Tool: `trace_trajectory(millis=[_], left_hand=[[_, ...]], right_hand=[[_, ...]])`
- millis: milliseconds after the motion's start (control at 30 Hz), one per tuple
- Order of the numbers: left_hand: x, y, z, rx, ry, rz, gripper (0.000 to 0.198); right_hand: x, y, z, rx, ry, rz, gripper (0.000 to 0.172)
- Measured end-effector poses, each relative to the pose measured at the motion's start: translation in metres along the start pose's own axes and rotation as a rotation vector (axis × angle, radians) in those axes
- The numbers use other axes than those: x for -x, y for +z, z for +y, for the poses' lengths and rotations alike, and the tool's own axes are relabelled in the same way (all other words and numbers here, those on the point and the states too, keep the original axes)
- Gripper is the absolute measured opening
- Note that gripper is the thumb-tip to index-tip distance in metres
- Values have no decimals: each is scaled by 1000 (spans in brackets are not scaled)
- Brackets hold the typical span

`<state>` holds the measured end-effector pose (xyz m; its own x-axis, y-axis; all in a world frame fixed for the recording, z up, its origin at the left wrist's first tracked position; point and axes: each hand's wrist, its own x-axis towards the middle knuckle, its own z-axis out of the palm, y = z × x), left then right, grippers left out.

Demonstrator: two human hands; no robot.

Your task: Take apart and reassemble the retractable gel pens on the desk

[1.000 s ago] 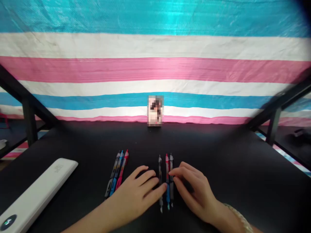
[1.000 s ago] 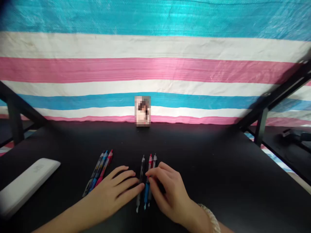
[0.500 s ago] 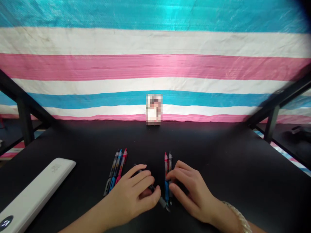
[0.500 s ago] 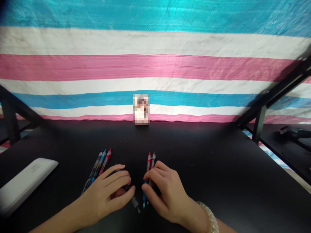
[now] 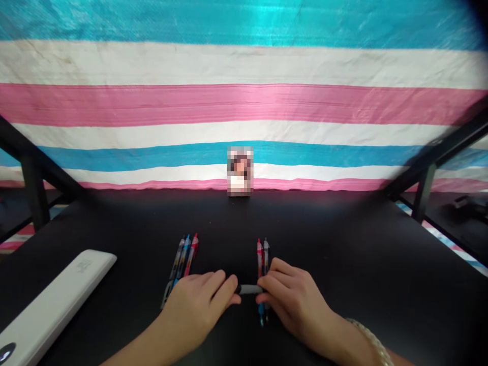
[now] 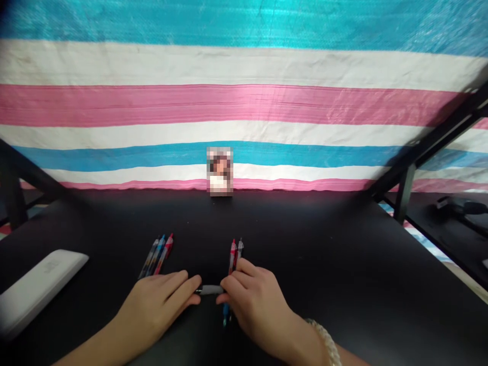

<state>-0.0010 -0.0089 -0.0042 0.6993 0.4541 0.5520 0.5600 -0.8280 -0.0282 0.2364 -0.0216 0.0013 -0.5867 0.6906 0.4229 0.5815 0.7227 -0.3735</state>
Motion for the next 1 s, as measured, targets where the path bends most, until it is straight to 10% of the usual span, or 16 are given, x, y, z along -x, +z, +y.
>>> trace_trajectory(millis=[333, 633, 1000], left_hand=[[13, 10, 11, 455, -307, -205, 33], [9, -3, -15, 429, -402, 116, 30], [15, -6, -11, 494, -455, 159, 18]], right_hand=[[5, 5, -1, 138, -90, 36, 30], [2, -16, 11, -183, 276, -22, 32], [2, -10, 13, -366, 340, 50, 12]])
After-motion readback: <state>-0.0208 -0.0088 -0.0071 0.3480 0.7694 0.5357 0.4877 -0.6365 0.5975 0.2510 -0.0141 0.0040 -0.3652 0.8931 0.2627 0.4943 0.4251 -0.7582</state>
